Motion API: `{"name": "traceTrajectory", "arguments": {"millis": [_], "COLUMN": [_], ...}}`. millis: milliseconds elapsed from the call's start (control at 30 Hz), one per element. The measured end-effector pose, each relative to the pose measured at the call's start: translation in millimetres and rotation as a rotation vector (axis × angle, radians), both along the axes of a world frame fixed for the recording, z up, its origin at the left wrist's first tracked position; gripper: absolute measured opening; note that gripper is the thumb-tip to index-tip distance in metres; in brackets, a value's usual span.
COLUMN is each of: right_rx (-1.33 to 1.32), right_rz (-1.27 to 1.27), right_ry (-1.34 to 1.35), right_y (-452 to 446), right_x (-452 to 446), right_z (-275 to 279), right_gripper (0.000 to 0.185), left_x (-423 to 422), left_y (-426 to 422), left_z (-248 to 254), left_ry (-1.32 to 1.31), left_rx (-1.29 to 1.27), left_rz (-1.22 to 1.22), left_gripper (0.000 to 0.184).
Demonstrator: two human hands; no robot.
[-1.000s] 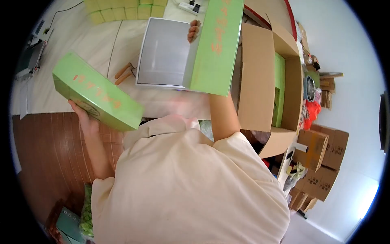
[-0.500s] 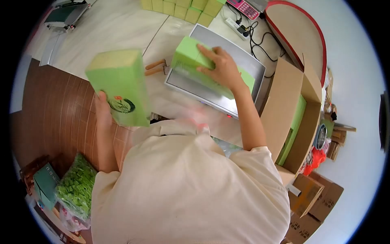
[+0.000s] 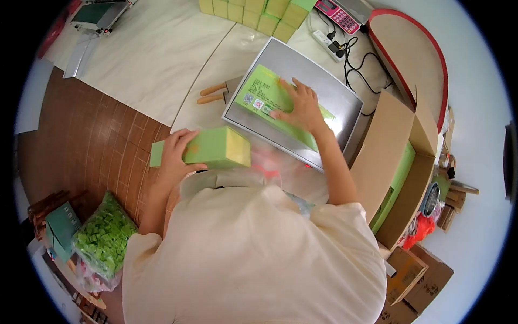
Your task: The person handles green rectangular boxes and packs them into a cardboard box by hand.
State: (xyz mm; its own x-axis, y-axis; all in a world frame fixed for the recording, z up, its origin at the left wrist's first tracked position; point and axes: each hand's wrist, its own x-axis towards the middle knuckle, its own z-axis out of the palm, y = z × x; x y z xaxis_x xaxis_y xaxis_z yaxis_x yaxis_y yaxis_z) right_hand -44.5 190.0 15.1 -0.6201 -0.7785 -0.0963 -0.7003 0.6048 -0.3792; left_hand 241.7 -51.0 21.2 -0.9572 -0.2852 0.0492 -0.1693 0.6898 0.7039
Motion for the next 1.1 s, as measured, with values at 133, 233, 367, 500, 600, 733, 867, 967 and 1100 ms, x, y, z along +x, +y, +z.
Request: {"name": "traceTrajectory", "arguments": {"millis": [133, 233, 367, 500, 600, 733, 867, 967, 1100], "right_rx": [-0.035, -0.128, -0.176, -0.169, -0.177, -0.181, -0.107, -0.071, -0.035], "right_rz": [0.035, 0.011, 0.014, -0.014, -0.04, -0.102, -0.137, -0.144, -0.138], "right_ry": [0.248, 0.272, 0.272, 0.332, 0.391, 0.466, 0.459, 0.377, 0.34], "right_y": [17.6, 28.1, 35.1, 40.2, 40.8, 39.5, 44.2, 53.7, 67.5], "right_x": [23.1, 20.2, -4.7, -50.6, -83.4, -100.9, -84.8, -51.8, 2.5], "right_z": [-3.6, -2.3, -5.4, -15.4, -24.7, -32.5, -31.2, -24.3, -17.6], "right_gripper": [0.099, 0.092, 0.086, 0.083, 0.081, 0.081, 0.087, 0.091, 0.095], "left_x": [-10.1, -18.6, -40.9, -54.9, -54.4, -50.0, -48.3, -45.3, -37.5], "left_y": [30.4, 54.1, 81.6, 97.6, 105.7, 115.8, 117.9, 112.6, 95.7], "left_z": [-11.3, -37.1, -47.5, -62.0, -75.9, -99.4, -104.4, -107.4, -94.1], "left_ry": [-0.04, -0.041, -0.056, -0.074, -0.047, -0.015, 0.017, 0.073, 0.061], "left_rx": [-0.156, -0.225, -0.226, -0.242, -0.208, -0.255, -0.307, -0.414, -0.193], "left_rz": [-0.161, -0.277, -0.417, -0.53, -0.564, -0.59, -0.615, -0.655, -0.643], "left_gripper": [0.075, 0.068, 0.064, 0.065, 0.065, 0.073, 0.069, 0.061, 0.054]}}
